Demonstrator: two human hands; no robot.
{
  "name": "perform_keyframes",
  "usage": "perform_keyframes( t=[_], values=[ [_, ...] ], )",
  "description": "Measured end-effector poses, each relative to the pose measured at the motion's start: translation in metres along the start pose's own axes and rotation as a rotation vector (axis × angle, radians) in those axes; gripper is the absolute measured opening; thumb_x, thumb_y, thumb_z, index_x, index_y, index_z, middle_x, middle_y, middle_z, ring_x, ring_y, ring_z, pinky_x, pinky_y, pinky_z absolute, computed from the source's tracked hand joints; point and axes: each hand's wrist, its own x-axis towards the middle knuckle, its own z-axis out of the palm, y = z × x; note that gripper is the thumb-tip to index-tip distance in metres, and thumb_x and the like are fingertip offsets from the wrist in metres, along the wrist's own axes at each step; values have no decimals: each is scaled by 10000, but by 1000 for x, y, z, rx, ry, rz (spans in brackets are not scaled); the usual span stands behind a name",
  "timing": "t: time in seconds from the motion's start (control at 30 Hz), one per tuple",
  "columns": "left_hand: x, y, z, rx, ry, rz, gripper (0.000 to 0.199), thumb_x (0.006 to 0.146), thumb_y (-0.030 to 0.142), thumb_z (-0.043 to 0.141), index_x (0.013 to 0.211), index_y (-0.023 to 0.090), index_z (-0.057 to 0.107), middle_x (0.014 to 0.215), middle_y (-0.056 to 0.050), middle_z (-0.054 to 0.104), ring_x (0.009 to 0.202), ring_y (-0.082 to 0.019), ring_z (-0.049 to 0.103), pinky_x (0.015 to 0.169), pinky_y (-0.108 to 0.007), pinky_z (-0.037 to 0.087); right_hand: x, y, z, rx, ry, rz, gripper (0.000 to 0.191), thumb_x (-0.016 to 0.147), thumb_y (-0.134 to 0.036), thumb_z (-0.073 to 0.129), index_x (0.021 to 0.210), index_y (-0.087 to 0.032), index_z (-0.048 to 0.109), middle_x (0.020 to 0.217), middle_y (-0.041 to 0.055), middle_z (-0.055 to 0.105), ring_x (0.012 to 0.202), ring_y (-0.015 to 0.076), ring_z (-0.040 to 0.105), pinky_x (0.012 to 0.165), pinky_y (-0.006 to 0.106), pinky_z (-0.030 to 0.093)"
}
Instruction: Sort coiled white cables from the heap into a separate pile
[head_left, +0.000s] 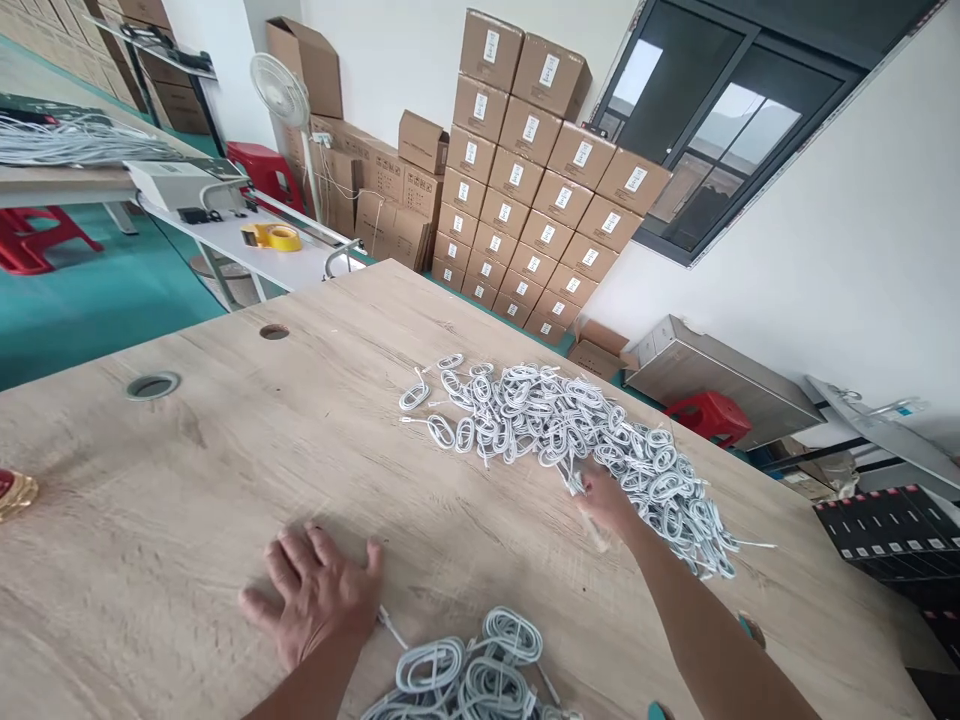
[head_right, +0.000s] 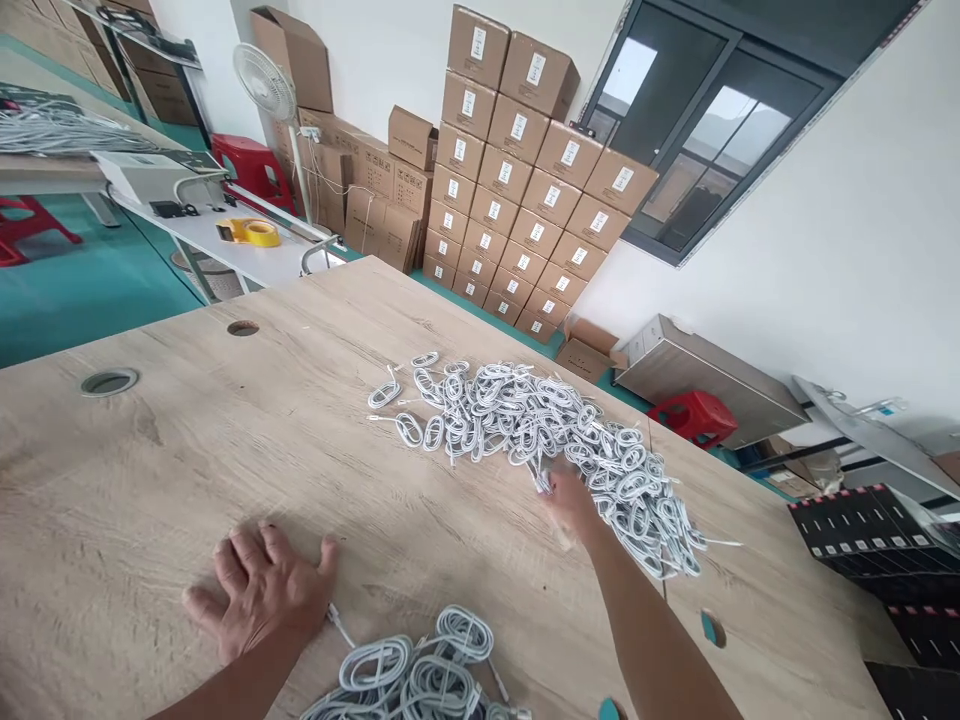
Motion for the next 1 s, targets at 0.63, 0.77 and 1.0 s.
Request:
perform_keyframes(
  t=[0.63, 0.77, 1.0],
  values=[
    [4, -4, 6, -28, 43, 69, 911, 918, 667, 245, 1601, 65, 241, 1679, -255, 251, 1588, -366, 108, 1240, -723, 87, -81, 16, 53, 1118, 97, 409, 498, 678, -547, 785, 1023, -215, 646, 976, 60, 736, 879, 231, 695, 665, 307, 525],
    [3, -3, 1, -36, 40, 69, 906, 916, 647, 258, 1587, 39, 261, 1673, -273, 249, 1582, -384, 121, 1234, -730, 89, -72, -1, 70, 901, 186, 281, 765, 585, -363, 831, 1300, -236, 593, 1073, 54, 765, 957, 250, 722, 842, 363, 563],
    [3, -2, 0, -41, 12, 59, 917, 897, 637, 302, 1585, 32, 270, 1672, -272, 249, 1578, -388, 116, 1230, -731, 93, -83, 28, 89, 1049, 322, 428, 909, 529, -419, 823, 1370, -182, 569, 930, 61, 765, 741, 245, 688, 527, 298, 488]
  ],
)
